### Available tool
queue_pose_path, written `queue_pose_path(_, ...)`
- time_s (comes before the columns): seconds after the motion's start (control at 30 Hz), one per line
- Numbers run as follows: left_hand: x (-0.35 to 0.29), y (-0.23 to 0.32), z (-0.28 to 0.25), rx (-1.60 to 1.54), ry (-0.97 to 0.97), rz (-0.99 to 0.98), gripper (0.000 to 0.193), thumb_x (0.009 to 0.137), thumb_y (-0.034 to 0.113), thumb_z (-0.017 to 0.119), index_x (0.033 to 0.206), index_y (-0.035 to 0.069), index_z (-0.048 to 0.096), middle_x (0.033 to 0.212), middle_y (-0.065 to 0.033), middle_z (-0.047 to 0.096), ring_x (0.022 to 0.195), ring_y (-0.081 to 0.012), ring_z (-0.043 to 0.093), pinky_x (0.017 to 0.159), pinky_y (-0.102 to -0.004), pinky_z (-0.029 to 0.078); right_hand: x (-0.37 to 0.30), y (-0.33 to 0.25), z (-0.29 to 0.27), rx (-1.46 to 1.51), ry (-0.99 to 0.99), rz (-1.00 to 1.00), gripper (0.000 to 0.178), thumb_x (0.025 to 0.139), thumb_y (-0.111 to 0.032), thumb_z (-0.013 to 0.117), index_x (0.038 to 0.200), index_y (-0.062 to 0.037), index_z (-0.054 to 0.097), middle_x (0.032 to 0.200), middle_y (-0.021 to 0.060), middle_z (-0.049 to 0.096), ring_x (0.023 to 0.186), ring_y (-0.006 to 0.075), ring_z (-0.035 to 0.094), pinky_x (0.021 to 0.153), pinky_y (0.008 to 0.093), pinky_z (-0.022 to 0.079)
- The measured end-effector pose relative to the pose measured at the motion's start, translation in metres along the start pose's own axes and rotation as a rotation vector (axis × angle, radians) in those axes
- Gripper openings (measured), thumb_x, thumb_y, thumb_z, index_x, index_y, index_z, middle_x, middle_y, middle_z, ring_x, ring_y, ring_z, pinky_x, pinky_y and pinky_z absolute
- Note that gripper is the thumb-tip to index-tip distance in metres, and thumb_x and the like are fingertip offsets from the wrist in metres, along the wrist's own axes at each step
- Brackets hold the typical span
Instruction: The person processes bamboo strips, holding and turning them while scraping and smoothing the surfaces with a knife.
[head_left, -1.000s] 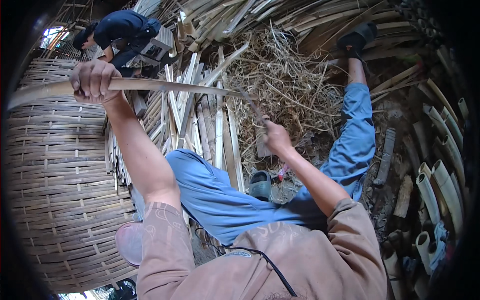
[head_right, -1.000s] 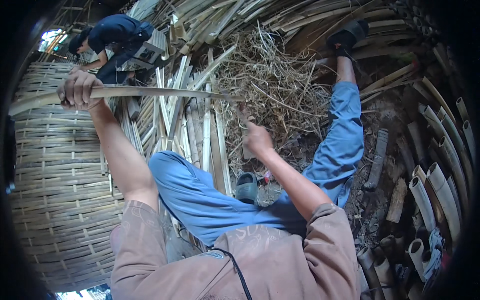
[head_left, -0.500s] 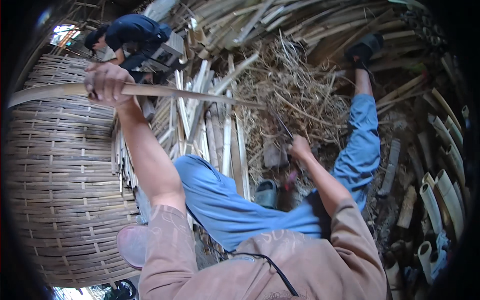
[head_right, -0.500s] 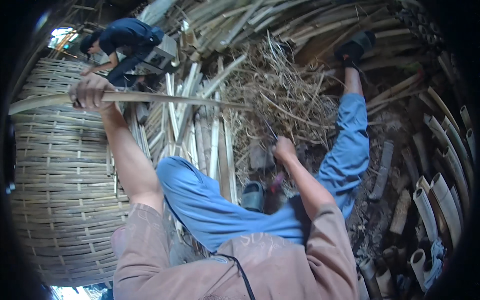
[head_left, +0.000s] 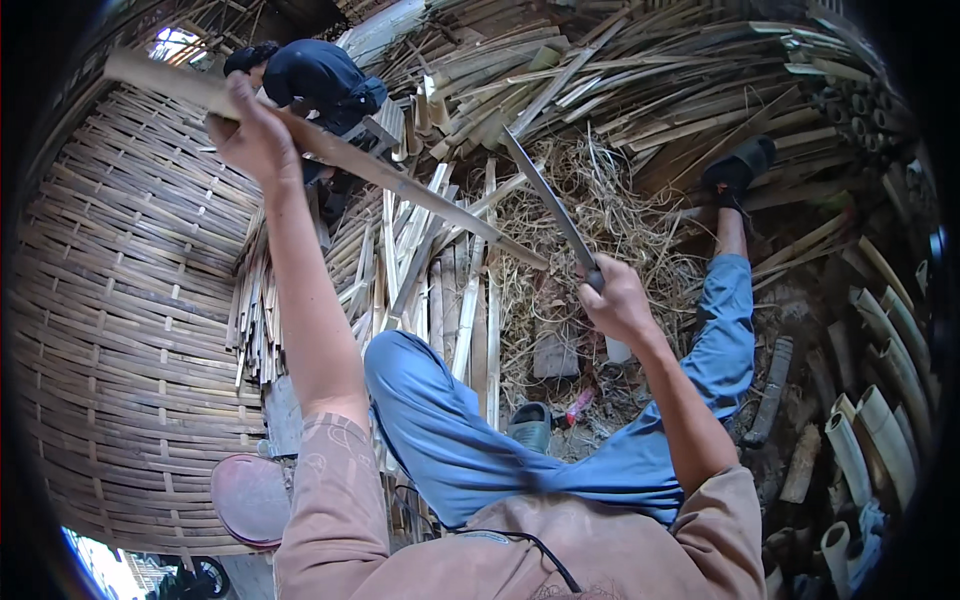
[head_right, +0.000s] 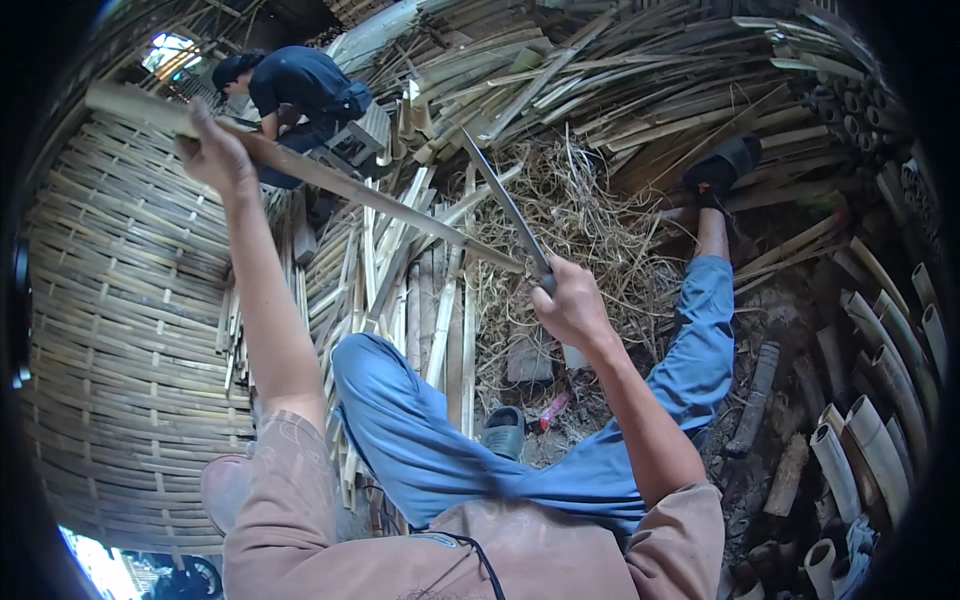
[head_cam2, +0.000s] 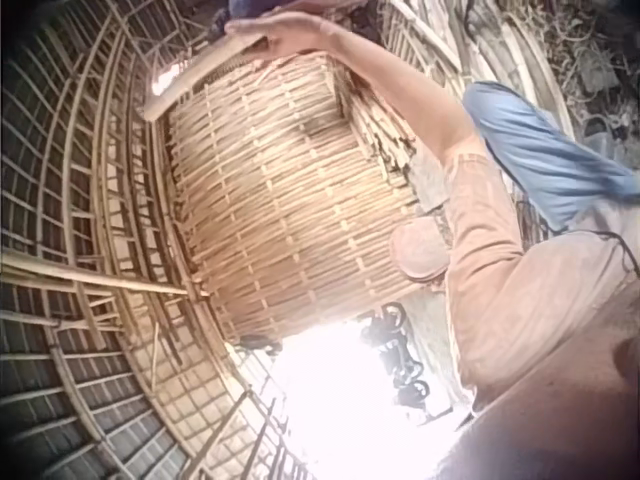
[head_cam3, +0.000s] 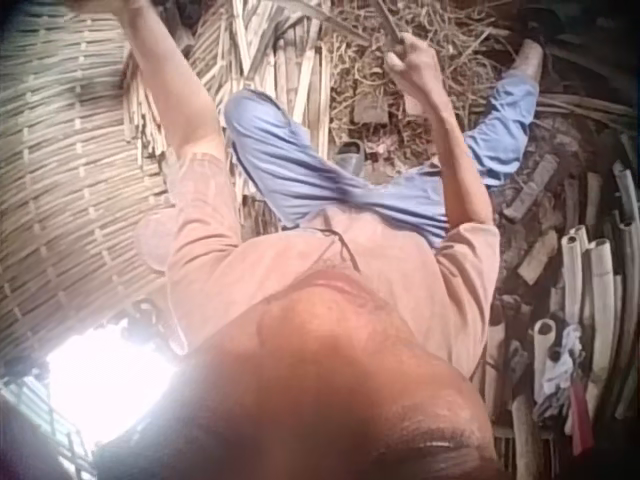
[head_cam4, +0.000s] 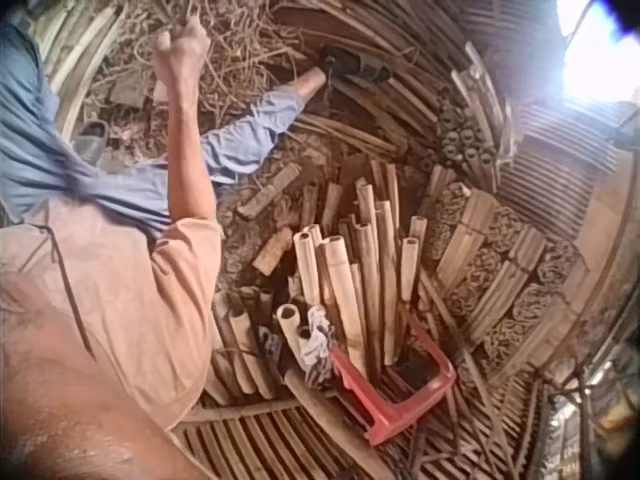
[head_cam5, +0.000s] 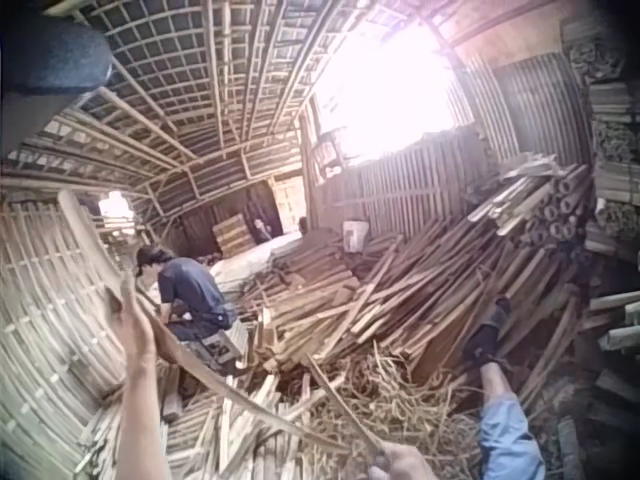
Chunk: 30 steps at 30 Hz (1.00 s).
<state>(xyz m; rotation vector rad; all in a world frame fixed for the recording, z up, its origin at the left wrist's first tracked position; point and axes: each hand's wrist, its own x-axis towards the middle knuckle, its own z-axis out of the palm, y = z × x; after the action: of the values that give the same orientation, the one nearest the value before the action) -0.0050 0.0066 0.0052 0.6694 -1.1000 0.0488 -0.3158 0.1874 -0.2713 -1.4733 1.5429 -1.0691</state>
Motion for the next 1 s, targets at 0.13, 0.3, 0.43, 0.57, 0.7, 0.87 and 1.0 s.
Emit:
queue_pose_path(0.13,0.002,0.003,0.011,0.151,-0.020,0.204,0.066,0.097,0.061,0.060,0.092,-0.005,0.056,0.083,-0.0133,0.061,0.084,-0.0231,0.058,0.087,-0.0353,0.048,0.001,-0.123,-0.027,0.053,-0.056,-0.290,0.021,0.086,-0.009,0.061,0.103,0.0029,0.063,0.072,0.0195,0.063,0.065,0.0315,0.065,0.063,0.0417,0.050)
queue_pose_path(0.3,-0.020,0.031,0.050,0.095,0.012,0.445,0.055,0.111,0.042,0.032,0.085,-0.003,0.051,0.077,-0.0139,0.056,0.073,-0.0255,0.051,0.074,-0.0365,0.041,-0.001,-0.165,-0.020,0.040,-0.151,-0.403,0.023,0.089,-0.007,0.058,0.108,0.0053,0.061,0.073,0.0203,0.064,0.062,0.0320,0.066,0.063,0.0444,0.052)
queue_pose_path(0.43,-0.031,0.033,0.055,0.051,-0.035,0.359,0.060,0.111,0.046,0.029,0.093,-0.003,0.058,0.081,-0.0123,0.063,0.082,-0.0215,0.055,0.089,-0.0351,0.042,0.020,-0.072,0.000,-0.173,-0.434,0.124,0.010,0.091,-0.009,0.057,0.094,0.0001,0.062,0.072,0.0079,0.062,0.060,0.0205,0.062,0.057,0.0377,0.052)
queue_pose_path(0.57,-0.034,0.029,0.060,0.103,-0.032,0.316,0.065,0.110,0.051,0.027,0.100,-0.004,0.060,0.085,-0.0128,0.065,0.085,-0.0216,0.056,0.095,-0.0376,0.039,0.015,-0.036,0.014,-0.159,-0.348,0.123,0.016,0.084,-0.011,0.057,0.091,0.0013,0.066,0.072,0.0146,0.065,0.061,0.0225,0.065,0.059,0.0410,0.054)
queue_pose_path(0.7,-0.010,0.005,0.056,0.154,-0.044,0.293,0.068,0.108,0.055,0.023,0.097,-0.001,0.061,0.086,-0.0107,0.068,0.088,-0.0225,0.057,0.103,-0.0399,0.034,0.024,-0.102,0.000,0.052,-0.196,-0.359,0.018,0.088,-0.003,0.056,0.104,0.0011,0.063,0.069,0.0020,0.058,0.058,0.0089,0.054,0.054,0.0277,0.045)
queue_pose_path(0.87,-0.001,-0.008,0.047,-0.068,-0.146,0.304,0.064,0.107,0.057,0.029,0.086,0.001,0.049,0.070,-0.0095,0.057,0.065,-0.0189,0.056,0.065,-0.0327,0.049,0.031,-0.068,0.010,-0.181,-0.256,-0.254,0.017,0.084,-0.003,0.054,0.098,0.0007,0.063,0.065,0.0042,0.060,0.055,0.0156,0.059,0.054,0.0345,0.050)
queue_pose_path(1.0,-0.006,-0.014,0.045,-0.330,-0.232,0.081,0.059,0.106,0.057,0.028,0.089,0.003,0.045,0.057,-0.0100,0.049,0.045,-0.0196,0.048,0.044,-0.0327,0.046,0.014,0.052,0.018,-0.276,-0.423,0.322,0.017,0.086,-0.005,0.056,0.096,0.0056,0.064,0.073,0.0195,0.064,0.070,0.0267,0.069,0.063,0.0424,0.057)
